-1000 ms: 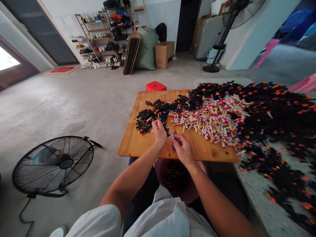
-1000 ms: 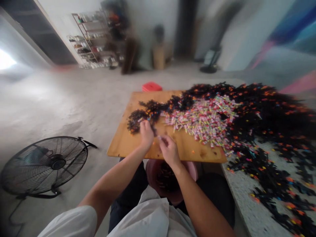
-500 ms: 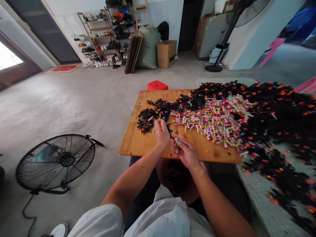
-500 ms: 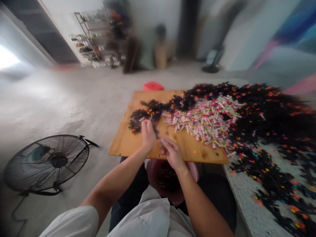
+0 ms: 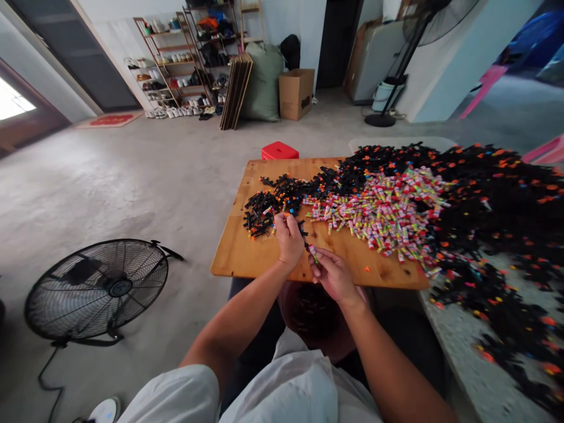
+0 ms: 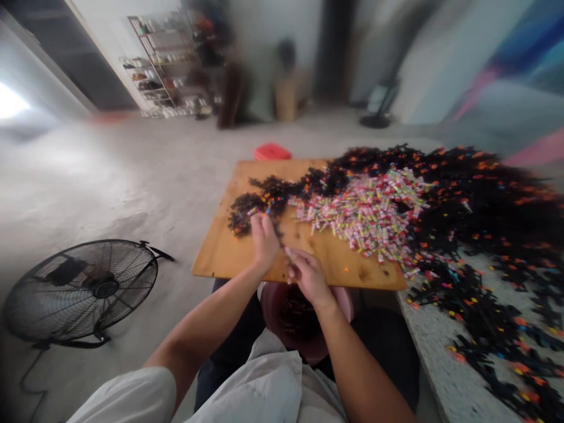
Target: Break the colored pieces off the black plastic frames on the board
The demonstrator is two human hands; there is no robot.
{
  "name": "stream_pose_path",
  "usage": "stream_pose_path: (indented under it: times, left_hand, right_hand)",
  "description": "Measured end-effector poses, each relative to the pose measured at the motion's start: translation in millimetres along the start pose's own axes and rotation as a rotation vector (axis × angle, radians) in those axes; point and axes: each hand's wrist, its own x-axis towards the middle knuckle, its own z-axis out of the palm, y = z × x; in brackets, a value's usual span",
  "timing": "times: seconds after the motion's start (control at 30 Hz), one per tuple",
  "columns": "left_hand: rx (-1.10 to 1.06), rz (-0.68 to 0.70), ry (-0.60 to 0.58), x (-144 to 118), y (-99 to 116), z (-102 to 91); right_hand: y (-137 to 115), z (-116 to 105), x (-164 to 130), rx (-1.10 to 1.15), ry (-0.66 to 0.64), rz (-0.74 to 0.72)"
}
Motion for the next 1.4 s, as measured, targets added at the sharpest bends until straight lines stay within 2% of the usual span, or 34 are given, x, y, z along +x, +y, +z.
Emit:
stream_pose_path:
  times: [0.07,0.27,0.5,0.57,0.7,0.83,0.9,0.93,1.07,1.13,1.23,1.4]
  left_hand:
    - [0.025,0.037,0.007,-1,1,-0.5]
    - [0.003,0.000,0.040,-5,6,0.4]
    - [-0.012,-0.049,0.016,-13,-3,1.4]
    - [0.003,-0.045,0.026,-13,-6,1.6]
    - [0.004,-0.083,0.053,-12,-9,4.0]
    - [-0.028,-0.164,0.082,-15,-12,5.3]
    - [-0.091,-0.226,0.002,-20,-14,1.2]
    - [-0.141,-0.255,-0.089,-22,-15,-2.8]
    - [-0.371,-0.334,-0.670,-32,-15,-27.2]
    - [-0.432,-0.357,-0.845,-33,-13,-38.4]
    - [-0.466,-0.384,-0.899,-34,-10,-46.3]
    - [-0.434,-0.345,-0.856,-48,-12,-40.8]
  right_hand:
    - [0,-1,0,-0.063,-0.006,-0.021]
    - [1,3,-3,-0.174,0.005,-0.066]
    - [-2,7,-14,0.039,-0.013,0.112]
    - [-3,6,-15,0.027,-0.022,0.113]
    - [-3,5,-12,-0.140,-0.049,0.056]
    - [-6,-1,-11,-0.026,-0.125,0.171]
    - [-8,-9,-12,0.046,-0.111,0.223]
    - [-9,-14,-12,0.077,-0.088,0.239]
    - [-11,-32,-18,0.196,-0.036,0.289]
    - [-12,-34,-22,0.232,-0.054,0.319]
    - [-14,-32,-27,0.252,-0.065,0.332]
    - [-17,-29,-32,0.177,-0.114,0.322]
